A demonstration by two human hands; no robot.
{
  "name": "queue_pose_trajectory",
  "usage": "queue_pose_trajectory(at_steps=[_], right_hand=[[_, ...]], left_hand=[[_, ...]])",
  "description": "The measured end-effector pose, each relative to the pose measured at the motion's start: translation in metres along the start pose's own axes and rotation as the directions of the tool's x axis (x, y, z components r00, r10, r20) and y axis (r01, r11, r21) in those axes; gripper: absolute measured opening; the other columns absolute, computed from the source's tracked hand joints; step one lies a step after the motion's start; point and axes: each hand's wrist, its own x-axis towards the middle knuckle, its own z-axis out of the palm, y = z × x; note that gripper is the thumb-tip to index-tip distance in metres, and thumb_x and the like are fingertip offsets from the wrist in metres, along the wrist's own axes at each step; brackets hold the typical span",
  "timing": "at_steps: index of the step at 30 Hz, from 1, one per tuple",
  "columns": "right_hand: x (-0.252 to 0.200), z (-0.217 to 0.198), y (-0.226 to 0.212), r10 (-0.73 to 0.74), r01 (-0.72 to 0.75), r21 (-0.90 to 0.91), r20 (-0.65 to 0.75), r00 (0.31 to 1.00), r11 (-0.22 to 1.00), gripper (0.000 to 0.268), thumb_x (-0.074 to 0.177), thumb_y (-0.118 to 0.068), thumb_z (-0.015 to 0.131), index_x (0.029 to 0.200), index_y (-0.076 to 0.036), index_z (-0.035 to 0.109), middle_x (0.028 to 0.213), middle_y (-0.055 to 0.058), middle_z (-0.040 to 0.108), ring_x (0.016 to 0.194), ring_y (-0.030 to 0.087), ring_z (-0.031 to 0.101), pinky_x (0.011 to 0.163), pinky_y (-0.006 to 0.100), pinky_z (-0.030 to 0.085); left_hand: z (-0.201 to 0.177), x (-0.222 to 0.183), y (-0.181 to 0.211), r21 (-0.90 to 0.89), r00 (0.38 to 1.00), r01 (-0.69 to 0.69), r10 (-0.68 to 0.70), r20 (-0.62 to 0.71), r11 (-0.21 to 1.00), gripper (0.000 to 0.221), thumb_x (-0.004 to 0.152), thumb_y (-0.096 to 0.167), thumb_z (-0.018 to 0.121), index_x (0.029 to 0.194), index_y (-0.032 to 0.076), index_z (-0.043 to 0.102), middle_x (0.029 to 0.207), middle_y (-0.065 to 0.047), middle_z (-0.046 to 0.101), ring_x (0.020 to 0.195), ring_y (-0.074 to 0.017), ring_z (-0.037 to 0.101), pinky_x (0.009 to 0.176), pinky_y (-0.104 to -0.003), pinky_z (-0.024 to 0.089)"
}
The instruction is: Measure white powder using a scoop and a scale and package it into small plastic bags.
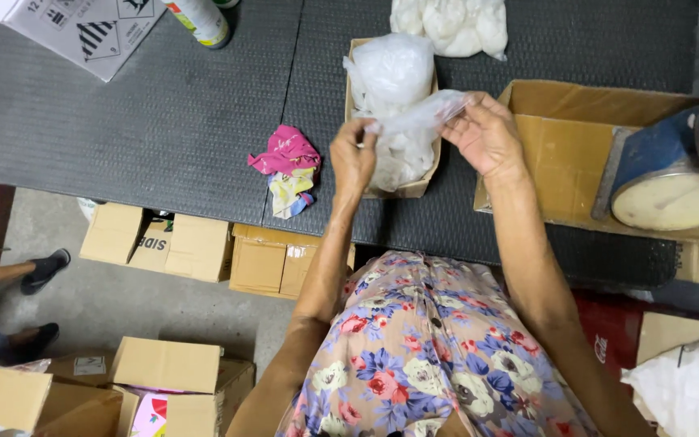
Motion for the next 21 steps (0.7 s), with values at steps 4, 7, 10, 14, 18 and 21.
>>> queue_pose_trajectory(at_steps=[4, 7, 10, 14, 18, 21], right_hand=[[-0.005, 0.008, 0.000, -0.013, 0.013, 0.008, -0.024, 1.000, 1.000, 0.007, 0.104, -0.013, 0.063, 0.106, -0.006, 0.062, 0.114, 0.017, 0.071, 0.110, 0.031, 0.070, 0.106, 0.054, 0.056], [-0.006, -0.002, 0.014, -0.027, 0.029, 0.142, -0.021, 0.999, 0.989, 0.002, 0.103, -0.009, 0.062, 0.103, -0.008, 0.061, 0.108, 0.014, 0.071, 0.102, 0.030, 0.069, 0.098, 0.054, 0.057], [-0.014, 0.002, 0.021, -0.012, 0.023, 0.124, -0.091, 0.996, 0.992, 0.008, 0.103, -0.009, 0.059, 0.108, -0.005, 0.062, 0.107, 0.012, 0.069, 0.100, 0.026, 0.066, 0.092, 0.047, 0.055], [-0.033, 0.026, 0.014, 0.026, -0.032, -0.041, -0.136, 0.990, 0.999, 0.015, 0.091, -0.016, 0.057, 0.104, -0.010, 0.061, 0.099, 0.006, 0.069, 0.093, 0.021, 0.067, 0.080, 0.043, 0.057], [-0.042, 0.015, 0.012, -0.075, 0.108, -0.615, 0.079, 0.994, 0.781, 0.025, 0.103, -0.013, 0.065, 0.126, -0.008, 0.060, 0.093, 0.001, 0.054, 0.083, 0.010, 0.051, 0.078, 0.028, 0.048], [-0.022, -0.014, 0.018, -0.106, 0.162, -0.846, 0.125, 0.986, 0.508, 0.016, 0.102, -0.012, 0.065, 0.116, -0.007, 0.063, 0.097, 0.004, 0.061, 0.090, 0.013, 0.057, 0.081, 0.030, 0.050]], left_hand=[[-0.003, 0.019, 0.001, -0.410, 0.942, 0.336, -0.312, 0.124, 0.848, 0.019, 0.099, 0.019, 0.066, 0.105, 0.002, 0.069, 0.086, -0.008, 0.073, 0.082, -0.0240, 0.072, 0.072, -0.036, 0.058], [0.002, 0.028, 0.006, -0.766, 0.832, 0.532, -0.389, 0.395, 0.361, 0.016, 0.099, 0.015, 0.058, 0.107, 0.003, 0.063, 0.097, -0.010, 0.072, 0.089, -0.0292, 0.074, 0.076, -0.047, 0.062], [0.016, 0.030, -0.010, -0.805, 0.759, 0.592, -0.367, 0.538, 0.045, 0.020, 0.097, 0.014, 0.051, 0.111, 0.004, 0.061, 0.102, -0.011, 0.073, 0.090, -0.0288, 0.075, 0.078, -0.051, 0.064], [0.027, 0.039, -0.035, -0.845, 0.825, 0.525, -0.306, 0.476, 0.102, 0.020, 0.100, 0.016, 0.052, 0.113, 0.005, 0.062, 0.100, -0.011, 0.072, 0.086, -0.0256, 0.072, 0.072, -0.048, 0.064], [0.032, 0.039, -0.035, -0.907, 0.903, 0.371, -0.304, 0.303, 0.199, 0.018, 0.101, 0.016, 0.058, 0.112, 0.004, 0.065, 0.098, -0.008, 0.070, 0.082, -0.0206, 0.069, 0.067, -0.039, 0.062], [0.030, 0.046, -0.023, -0.887, 0.910, 0.374, -0.290, 0.296, 0.270, 0.018, 0.100, 0.018, 0.062, 0.112, 0.005, 0.067, 0.095, -0.005, 0.068, 0.076, -0.0165, 0.066, 0.060, -0.033, 0.057]])
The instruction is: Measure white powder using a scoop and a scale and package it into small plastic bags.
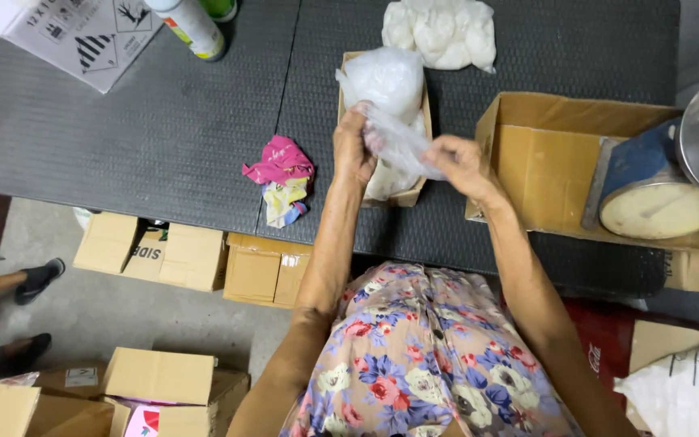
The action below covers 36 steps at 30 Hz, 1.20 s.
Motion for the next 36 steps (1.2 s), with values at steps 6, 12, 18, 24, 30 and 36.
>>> queue_pose_trajectory(at_steps=[6, 12, 18, 24, 30, 36], right_hand=[[0.032, -0.026, -0.028, 0.265, -0.155, 0.814, 0.001, 0.964, 0.560, 0.015, 0.104, -0.022, 0.056, 0.103, -0.008, 0.061, 0.107, 0.008, 0.070, 0.106, 0.024, 0.068, 0.099, 0.046, 0.056], [0.052, -0.025, -0.002, 0.341, -0.193, 0.935, 0.085, 0.936, 0.299, 0.023, 0.102, -0.023, 0.058, 0.109, -0.002, 0.065, 0.112, 0.012, 0.069, 0.109, 0.026, 0.067, 0.108, 0.047, 0.053], [0.023, -0.008, -0.032, 0.222, -0.229, 0.662, 0.097, 0.970, 0.713, 0.014, 0.102, -0.020, 0.068, 0.109, -0.008, 0.064, 0.108, 0.007, 0.069, 0.099, 0.020, 0.067, 0.079, 0.036, 0.059], [0.013, 0.009, -0.006, 0.221, -0.236, 0.400, 0.085, 0.972, 0.886, 0.030, 0.097, -0.021, 0.070, 0.123, -0.007, 0.066, 0.117, 0.011, 0.068, 0.103, 0.018, 0.066, 0.083, 0.035, 0.058], [0.032, -0.021, 0.014, 0.231, -0.251, 0.858, 0.161, 0.960, 0.448, 0.032, 0.105, -0.027, 0.061, 0.124, -0.002, 0.063, 0.121, 0.017, 0.067, 0.111, 0.028, 0.068, 0.101, 0.050, 0.057], [0.039, -0.021, 0.040, 0.320, -0.194, 0.954, 0.114, 0.940, 0.229, 0.029, 0.104, -0.016, 0.055, 0.124, 0.004, 0.060, 0.123, 0.017, 0.069, 0.117, 0.028, 0.068, 0.109, 0.045, 0.056]], left_hand=[[0.012, -0.023, 0.022, 0.536, 0.990, 0.047, -0.110, 0.085, 0.843, 0.024, 0.091, 0.022, 0.077, 0.110, 0.008, 0.071, 0.086, 0.001, 0.066, 0.062, -0.0082, 0.051, 0.046, -0.023, 0.039], [-0.025, 0.001, -0.005, 0.754, 0.993, 0.022, -0.100, 0.058, 0.657, 0.017, 0.093, 0.019, 0.077, 0.104, 0.007, 0.074, 0.086, -0.002, 0.069, 0.066, -0.0096, 0.057, 0.051, -0.026, 0.044], [-0.006, -0.002, 0.019, 0.229, 0.982, 0.181, -0.188, 0.008, 0.956, 0.015, 0.101, 0.016, 0.056, 0.105, 0.004, 0.064, 0.090, -0.009, 0.072, 0.077, -0.0195, 0.072, 0.065, -0.037, 0.061], [-0.018, 0.016, -0.002, 0.117, 0.980, 0.195, -0.199, 0.029, 0.974, 0.015, 0.103, 0.012, 0.054, 0.109, 0.003, 0.064, 0.088, -0.006, 0.070, 0.074, -0.0174, 0.068, 0.069, -0.037, 0.062], [-0.011, -0.006, 0.015, 0.603, 0.976, 0.034, -0.156, 0.151, 0.797, 0.016, 0.095, 0.017, 0.074, 0.105, 0.005, 0.068, 0.084, 0.002, 0.063, 0.069, -0.0096, 0.053, 0.059, -0.026, 0.045], [-0.026, -0.002, -0.002, 0.789, 0.972, -0.141, -0.067, 0.224, 0.598, 0.016, 0.091, 0.019, 0.076, 0.101, 0.007, 0.071, 0.085, 0.006, 0.067, 0.075, -0.0040, 0.057, 0.068, -0.023, 0.047]])
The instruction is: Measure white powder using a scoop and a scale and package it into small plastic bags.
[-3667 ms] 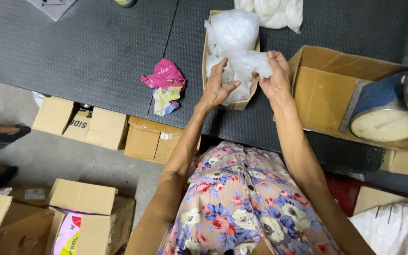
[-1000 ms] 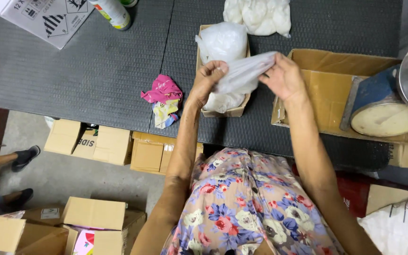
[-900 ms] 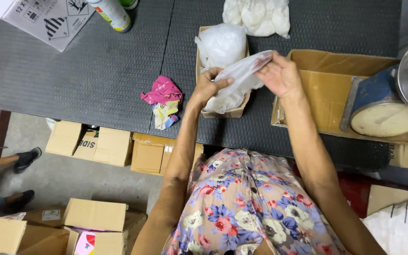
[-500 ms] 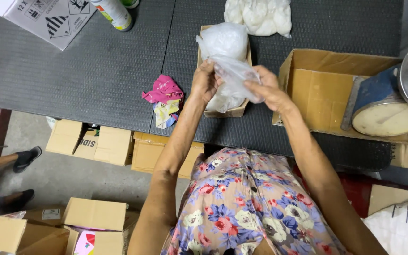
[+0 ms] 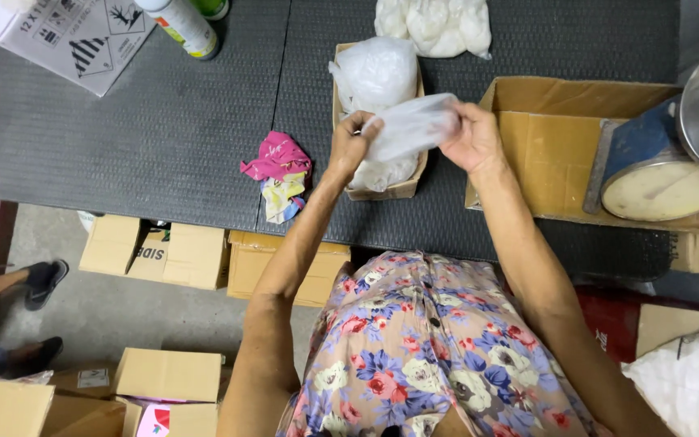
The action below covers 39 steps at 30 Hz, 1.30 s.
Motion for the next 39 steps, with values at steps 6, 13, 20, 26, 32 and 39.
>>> queue_pose_trajectory(at_steps=[6, 13, 20, 26, 32, 39], right_hand=[[-0.022, -0.003, 0.016, 0.043, 0.040, -0.402, 0.194, 0.980, 0.915, 0.032, 0.104, -0.013, 0.059, 0.131, 0.003, 0.059, 0.100, 0.008, 0.063, 0.086, 0.021, 0.063, 0.085, 0.041, 0.058], [-0.052, 0.076, 0.023, -0.139, 0.331, -0.905, 0.376, 0.916, -0.268, 0.049, 0.086, -0.023, 0.081, 0.124, -0.001, 0.059, 0.115, 0.020, 0.060, 0.096, 0.029, 0.065, 0.079, 0.042, 0.058], [-0.018, 0.046, 0.028, -0.228, 0.017, -0.846, -0.124, 0.966, 0.532, 0.017, 0.101, -0.014, 0.055, 0.113, -0.003, 0.060, 0.102, 0.011, 0.070, 0.093, 0.021, 0.073, 0.085, 0.041, 0.065], [-0.009, 0.005, 0.016, -0.145, 0.159, -0.443, 0.065, 0.987, 0.883, 0.012, 0.105, -0.004, 0.056, 0.115, 0.002, 0.059, 0.106, 0.013, 0.070, 0.094, 0.022, 0.071, 0.090, 0.042, 0.060], [-0.008, -0.019, 0.001, -0.086, 0.073, -0.169, -0.070, 0.994, 0.983, 0.019, 0.097, -0.001, 0.060, 0.116, -0.005, 0.061, 0.106, 0.014, 0.068, 0.103, 0.028, 0.066, 0.098, 0.050, 0.058], [-0.034, 0.009, 0.003, 0.012, -0.021, -0.219, -0.041, 0.999, 0.975, 0.027, 0.093, -0.010, 0.066, 0.119, -0.005, 0.060, 0.111, 0.014, 0.068, 0.105, 0.028, 0.066, 0.091, 0.049, 0.057]], left_hand=[[-0.002, -0.001, 0.019, -0.355, 0.976, 0.041, -0.114, -0.187, 0.934, 0.012, 0.099, 0.019, 0.069, 0.098, 0.007, 0.071, 0.079, 0.007, 0.061, 0.069, -0.0054, 0.050, 0.060, -0.023, 0.040], [0.009, 0.009, 0.019, -0.089, 0.999, 0.044, -0.045, -0.012, 0.995, 0.018, 0.100, 0.022, 0.070, 0.102, 0.004, 0.073, 0.079, 0.005, 0.061, 0.070, -0.0048, 0.050, 0.062, -0.022, 0.040], [0.012, -0.013, 0.048, 0.044, 0.997, -0.038, 0.035, 0.065, 0.998, 0.047, 0.084, 0.014, 0.082, 0.124, 0.007, 0.060, 0.096, 0.001, 0.065, 0.085, -0.0095, 0.062, 0.073, -0.024, 0.054], [-0.005, -0.001, -0.095, 0.168, 0.994, -0.089, 0.098, -0.044, 0.982, 0.034, 0.093, 0.009, 0.077, 0.124, 0.000, 0.066, 0.106, -0.010, 0.075, 0.096, -0.0207, 0.068, 0.086, -0.032, 0.055], [-0.024, -0.004, -0.086, -0.517, 0.941, 0.233, -0.326, -0.095, 0.824, 0.030, 0.099, 0.002, 0.059, 0.128, -0.003, 0.059, 0.113, -0.015, 0.071, 0.096, -0.0305, 0.071, 0.085, -0.051, 0.061], [-0.020, 0.004, -0.045, -0.850, 0.925, 0.270, -0.366, 0.098, 0.453, 0.038, 0.094, 0.005, 0.048, 0.132, 0.009, 0.049, 0.111, -0.014, 0.069, 0.094, -0.0289, 0.071, 0.076, -0.045, 0.063]])
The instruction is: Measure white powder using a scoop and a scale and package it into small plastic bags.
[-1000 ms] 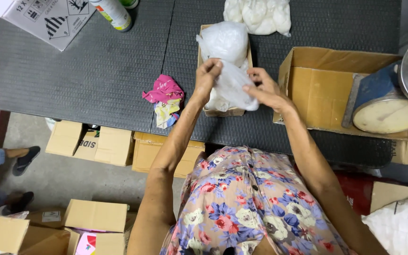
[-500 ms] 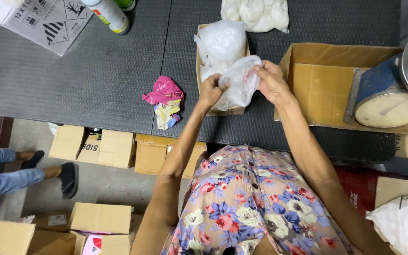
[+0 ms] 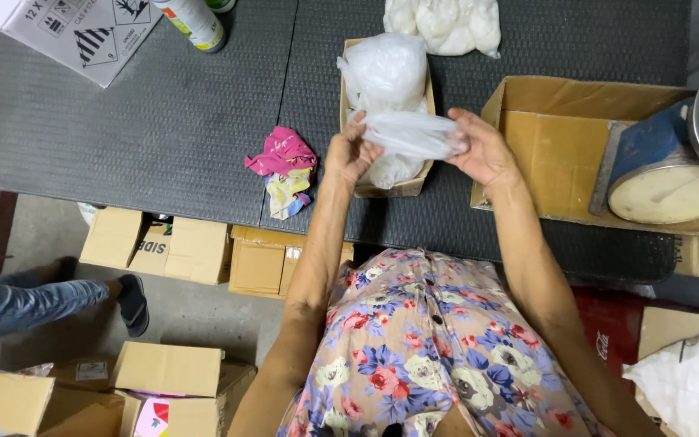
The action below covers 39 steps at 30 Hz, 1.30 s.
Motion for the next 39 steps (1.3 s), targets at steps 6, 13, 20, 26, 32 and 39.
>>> queue_pose_trajectory(at_steps=[6, 13, 20, 26, 32, 39], right_hand=[[0.011, -0.022, 0.026, -0.072, -0.024, -0.641, -0.123, 0.990, 0.767, 0.020, 0.101, -0.015, 0.066, 0.118, -0.004, 0.060, 0.104, 0.012, 0.066, 0.090, 0.024, 0.063, 0.072, 0.046, 0.049], [0.018, -0.028, 0.008, -0.038, 0.053, 0.067, -0.214, 0.976, 0.996, 0.014, 0.100, -0.017, 0.058, 0.105, -0.005, 0.063, 0.110, 0.013, 0.071, 0.109, 0.027, 0.068, 0.102, 0.050, 0.054], [-0.010, -0.034, 0.006, -0.112, 0.140, 0.201, -0.145, 0.983, 0.970, 0.010, 0.097, -0.013, 0.065, 0.106, -0.012, 0.062, 0.107, 0.006, 0.068, 0.108, 0.027, 0.065, 0.101, 0.051, 0.053], [-0.064, -0.009, 0.010, -0.307, 0.295, -0.478, 0.055, 0.950, 0.827, 0.031, 0.094, 0.000, 0.070, 0.122, -0.010, 0.064, 0.112, 0.007, 0.060, 0.100, 0.024, 0.055, 0.085, 0.039, 0.048], [-0.123, -0.011, -0.023, -0.651, 0.047, -0.966, 0.205, 0.731, -0.253, 0.066, 0.079, 0.008, 0.073, 0.143, -0.004, 0.059, 0.125, 0.027, 0.047, 0.113, 0.041, 0.056, 0.096, 0.042, 0.051], [-0.231, -0.054, -0.073, -0.847, -0.064, -0.936, 0.283, 0.450, -0.346, 0.067, 0.077, 0.014, 0.064, 0.142, 0.003, 0.058, 0.124, 0.024, 0.047, 0.114, 0.040, 0.056, 0.100, 0.043, 0.050]], left_hand=[[0.023, -0.009, 0.002, 0.215, 0.992, -0.122, 0.113, 0.055, 0.969, 0.035, 0.098, 0.002, 0.048, 0.133, 0.006, 0.050, 0.103, -0.011, 0.069, 0.086, -0.0212, 0.067, 0.070, -0.037, 0.060], [0.049, -0.058, 0.006, 0.488, 0.962, -0.159, 0.023, 0.273, 0.858, 0.031, 0.099, -0.002, 0.058, 0.128, 0.009, 0.062, 0.096, 0.000, 0.063, 0.087, -0.0109, 0.060, 0.078, -0.030, 0.053], [0.045, -0.042, -0.015, 0.867, 0.893, -0.449, 0.136, 0.429, 0.214, 0.019, 0.093, 0.001, 0.069, 0.108, 0.007, 0.079, 0.091, -0.006, 0.064, 0.084, -0.0189, 0.058, 0.079, -0.032, 0.047], [0.093, -0.046, -0.033, 0.878, 0.736, -0.419, 0.481, 0.477, -0.230, 0.026, 0.092, 0.009, 0.069, 0.116, 0.009, 0.077, 0.098, -0.016, 0.062, 0.090, -0.0319, 0.065, 0.082, -0.041, 0.052], [0.156, -0.066, -0.083, 0.833, 0.789, -0.541, 0.273, 0.551, -0.119, 0.038, 0.086, 0.005, 0.072, 0.123, 0.004, 0.068, 0.110, -0.016, 0.058, 0.094, -0.0320, 0.064, 0.083, -0.040, 0.053], [0.228, -0.089, -0.192, 0.616, 0.599, -0.743, 0.153, 0.786, -0.260, 0.055, 0.077, -0.013, 0.059, 0.128, 0.005, 0.069, 0.112, -0.019, 0.052, 0.098, -0.0349, 0.062, 0.081, -0.041, 0.054]])
